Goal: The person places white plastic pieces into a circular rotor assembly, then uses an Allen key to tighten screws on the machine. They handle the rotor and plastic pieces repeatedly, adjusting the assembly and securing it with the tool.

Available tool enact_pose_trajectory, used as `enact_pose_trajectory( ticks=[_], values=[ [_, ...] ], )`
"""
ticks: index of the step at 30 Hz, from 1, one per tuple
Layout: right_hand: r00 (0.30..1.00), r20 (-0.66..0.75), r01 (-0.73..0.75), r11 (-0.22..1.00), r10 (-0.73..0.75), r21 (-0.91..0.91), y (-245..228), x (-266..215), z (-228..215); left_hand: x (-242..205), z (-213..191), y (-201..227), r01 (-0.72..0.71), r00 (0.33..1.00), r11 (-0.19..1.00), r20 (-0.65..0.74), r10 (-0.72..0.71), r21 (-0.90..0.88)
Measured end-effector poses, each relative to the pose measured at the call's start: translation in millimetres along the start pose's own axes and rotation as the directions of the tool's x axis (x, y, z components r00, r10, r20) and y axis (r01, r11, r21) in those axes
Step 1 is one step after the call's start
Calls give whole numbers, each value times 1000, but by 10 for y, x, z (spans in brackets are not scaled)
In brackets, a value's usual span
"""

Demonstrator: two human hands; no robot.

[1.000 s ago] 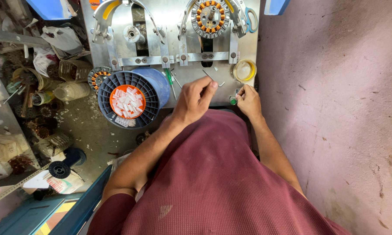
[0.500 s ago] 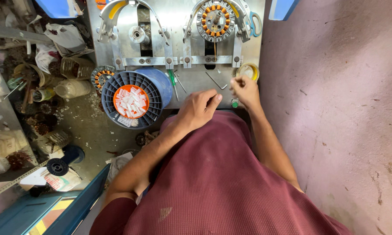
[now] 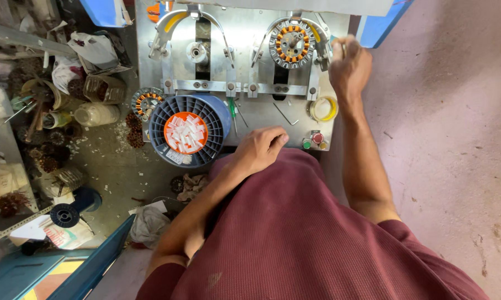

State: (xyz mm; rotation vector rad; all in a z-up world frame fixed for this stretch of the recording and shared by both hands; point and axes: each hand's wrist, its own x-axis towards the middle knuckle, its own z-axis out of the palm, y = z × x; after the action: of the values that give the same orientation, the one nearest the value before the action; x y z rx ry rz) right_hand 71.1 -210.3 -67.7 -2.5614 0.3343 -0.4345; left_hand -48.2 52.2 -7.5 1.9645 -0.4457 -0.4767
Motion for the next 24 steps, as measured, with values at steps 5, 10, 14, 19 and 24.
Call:
enact_pose_trajectory(
  ticks=[5,10,14,19,24],
  values=[
    [905,338,319,938,-260,-132,-250,-541,82,-153,-197,66,-26,998,999,-55,23,-47],
    [905,193,380,924,-379,33,-543,-94,675,-213,-289,184,-56,998,998,-14,55,-39],
    [992,-59,127,954,-115,271,-105,335,682,-248,-418,306,-128,992,990,-4,128,-64],
    [948,125,-315,814,292,488,301,-78,487,-347,-521,368,-127,992,985,0,128,-120],
    [987,65,145,989,-146,11,-180,-523,373,-424,-631,438,-118,993,987,-19,117,-110]
  ],
)
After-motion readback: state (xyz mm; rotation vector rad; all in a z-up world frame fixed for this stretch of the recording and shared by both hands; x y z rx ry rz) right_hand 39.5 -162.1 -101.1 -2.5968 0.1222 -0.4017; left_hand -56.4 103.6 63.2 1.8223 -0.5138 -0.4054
